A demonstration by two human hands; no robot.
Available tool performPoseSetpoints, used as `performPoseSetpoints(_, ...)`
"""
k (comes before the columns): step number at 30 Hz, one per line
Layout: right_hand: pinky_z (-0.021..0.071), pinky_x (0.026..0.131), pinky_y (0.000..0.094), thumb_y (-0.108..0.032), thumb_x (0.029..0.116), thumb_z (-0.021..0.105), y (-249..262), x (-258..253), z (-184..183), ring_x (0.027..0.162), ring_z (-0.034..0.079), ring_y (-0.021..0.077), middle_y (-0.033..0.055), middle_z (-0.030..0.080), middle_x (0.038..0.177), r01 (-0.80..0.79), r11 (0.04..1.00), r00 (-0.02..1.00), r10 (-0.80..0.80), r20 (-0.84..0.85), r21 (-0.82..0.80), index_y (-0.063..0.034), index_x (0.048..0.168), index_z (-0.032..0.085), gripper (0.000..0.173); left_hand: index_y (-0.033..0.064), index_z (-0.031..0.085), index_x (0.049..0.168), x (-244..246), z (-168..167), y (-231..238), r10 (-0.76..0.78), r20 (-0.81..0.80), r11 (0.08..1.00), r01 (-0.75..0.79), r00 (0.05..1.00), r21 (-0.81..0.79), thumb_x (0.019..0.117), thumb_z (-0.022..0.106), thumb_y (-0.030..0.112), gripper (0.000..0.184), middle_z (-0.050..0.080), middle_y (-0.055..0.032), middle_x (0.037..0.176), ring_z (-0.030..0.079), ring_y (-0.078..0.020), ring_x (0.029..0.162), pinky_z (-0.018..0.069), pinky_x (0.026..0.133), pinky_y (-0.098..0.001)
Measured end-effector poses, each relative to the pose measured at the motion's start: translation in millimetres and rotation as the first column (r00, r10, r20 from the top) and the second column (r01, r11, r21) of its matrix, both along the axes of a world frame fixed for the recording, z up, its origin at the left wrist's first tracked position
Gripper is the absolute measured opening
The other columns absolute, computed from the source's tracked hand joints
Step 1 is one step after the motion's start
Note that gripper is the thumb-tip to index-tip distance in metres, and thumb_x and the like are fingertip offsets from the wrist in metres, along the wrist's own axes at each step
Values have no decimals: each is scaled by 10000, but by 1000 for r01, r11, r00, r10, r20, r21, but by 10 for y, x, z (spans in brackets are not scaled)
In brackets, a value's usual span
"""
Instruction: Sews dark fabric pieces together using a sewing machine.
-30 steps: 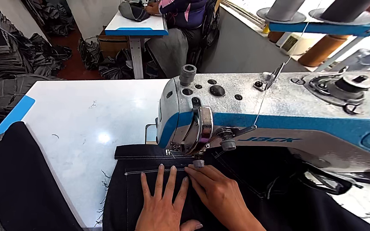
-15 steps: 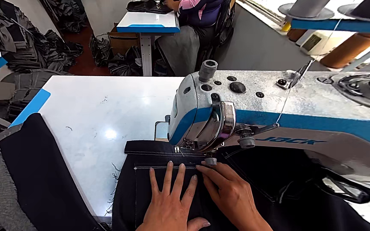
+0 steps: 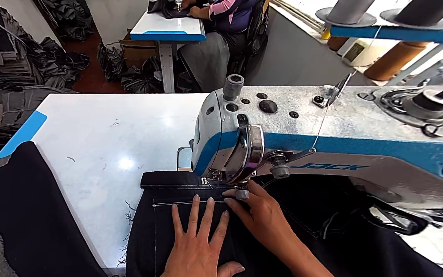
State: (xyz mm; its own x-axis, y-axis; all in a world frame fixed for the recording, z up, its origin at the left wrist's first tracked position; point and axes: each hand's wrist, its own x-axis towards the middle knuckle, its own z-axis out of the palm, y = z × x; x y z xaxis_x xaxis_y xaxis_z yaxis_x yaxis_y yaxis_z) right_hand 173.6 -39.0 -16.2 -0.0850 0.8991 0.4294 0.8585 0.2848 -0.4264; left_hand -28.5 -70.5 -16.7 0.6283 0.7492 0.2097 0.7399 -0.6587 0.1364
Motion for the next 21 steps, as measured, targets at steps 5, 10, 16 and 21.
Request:
performPoseSetpoints(5,565,677,396,-221,920,702,135,-38,134,813,661,218,52,635,863,-3,991,999,8,37,-133,-101,915,757,133,206,481,1539,1,4,17,-10,12,1000,10,1000,-2,914,319,809,883,421,-188,1594,340,-527,1462,200,1022,-869)
performPoseSetpoints(10,574,639,450,-189,934,663,140,-63,110,838,701,311,120,674,874,-2,993,982,24,189,-115,-69,887,726,143,234,445,1561,-22,36,25,-14,9,998,15,1000,-64,908,328,817,883,386,-163,1622,295,-523,1486,169,1022,-882)
performPoseSetpoints(16,580,642,454,-196,946,628,126,-74,83,839,709,322,128,682,879,2,996,977,18,210,-94,-56,922,729,175,325,411,1574,-68,77,64,-13,-12,993,11,1000,-118,866,337,862,892,363,-89,1648,249,-515,1507,117,996,-908)
performPoseSetpoints(21,578,659,450,-208,956,614,131,-66,57,835,699,311,113,672,867,3,995,981,17,194,-101,-62,914,724,187,316,418,1571,-85,64,83,-27,-3,994,27,1000,-108,868,335,862,895,369,-90,1644,258,-506,1507,123,1003,-903)
